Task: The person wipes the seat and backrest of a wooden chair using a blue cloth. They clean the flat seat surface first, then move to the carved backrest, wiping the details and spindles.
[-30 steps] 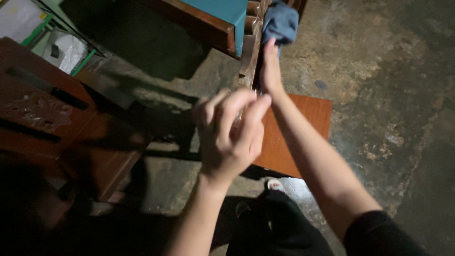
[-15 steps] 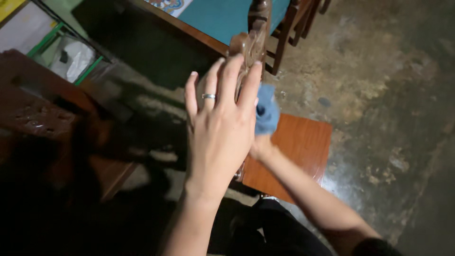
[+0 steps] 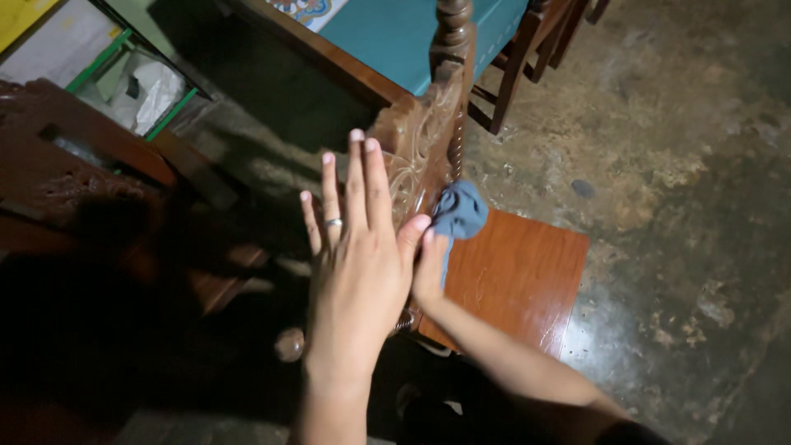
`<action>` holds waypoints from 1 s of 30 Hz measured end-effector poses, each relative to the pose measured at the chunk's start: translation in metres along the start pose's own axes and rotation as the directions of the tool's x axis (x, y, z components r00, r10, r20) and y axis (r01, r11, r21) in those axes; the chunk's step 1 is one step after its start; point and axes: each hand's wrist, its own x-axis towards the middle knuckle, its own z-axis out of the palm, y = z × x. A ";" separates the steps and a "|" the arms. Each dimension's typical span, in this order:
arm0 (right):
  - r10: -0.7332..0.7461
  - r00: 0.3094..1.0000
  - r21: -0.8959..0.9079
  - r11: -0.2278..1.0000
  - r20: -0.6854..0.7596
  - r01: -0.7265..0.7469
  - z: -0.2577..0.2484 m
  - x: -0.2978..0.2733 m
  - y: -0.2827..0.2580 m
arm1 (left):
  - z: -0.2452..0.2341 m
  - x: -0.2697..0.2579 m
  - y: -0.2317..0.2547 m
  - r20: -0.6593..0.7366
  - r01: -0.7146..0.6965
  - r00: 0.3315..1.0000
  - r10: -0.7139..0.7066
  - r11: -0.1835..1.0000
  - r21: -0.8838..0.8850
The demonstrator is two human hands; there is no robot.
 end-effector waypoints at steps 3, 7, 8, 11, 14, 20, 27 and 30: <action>-0.290 0.943 0.284 0.929 0.164 0.236 0.004 -0.019 -0.054 | -0.001 0.002 0.000 -0.019 -0.020 1.000 0.019 0.997 -0.069; -0.434 0.851 0.052 0.897 0.295 0.439 0.006 0.028 -0.082 | -0.005 0.000 0.001 0.032 0.017 0.999 -0.012 0.985 -0.174; -0.323 0.888 0.047 0.944 0.328 0.326 0.004 0.048 -0.079 | -0.006 -0.001 0.000 0.039 0.016 0.999 -0.010 0.984 -0.178; -0.284 0.922 0.027 0.958 0.262 0.287 0.002 0.120 -0.068 | -0.008 0.001 -0.002 0.049 0.020 0.999 -0.013 0.988 -0.156; -0.544 0.787 -0.215 0.764 0.291 0.608 0.001 0.183 -0.079 | -0.007 0.000 -0.005 0.036 0.003 0.999 0.003 0.988 -0.152; -0.650 0.704 -0.300 0.637 0.286 0.710 0.005 0.200 -0.119 | -0.004 0.004 -0.008 0.012 -0.011 1.000 0.014 0.982 -0.190; -0.473 0.878 0.026 0.879 -0.076 0.476 0.013 0.145 -0.120 | -0.001 -0.002 -0.001 0.000 -0.018 1.000 0.019 0.984 -0.177; -0.294 0.953 0.070 0.952 -0.070 0.298 0.010 0.089 -0.102 | 0.003 0.004 -0.006 0.019 -0.009 1.000 0.012 0.986 -0.166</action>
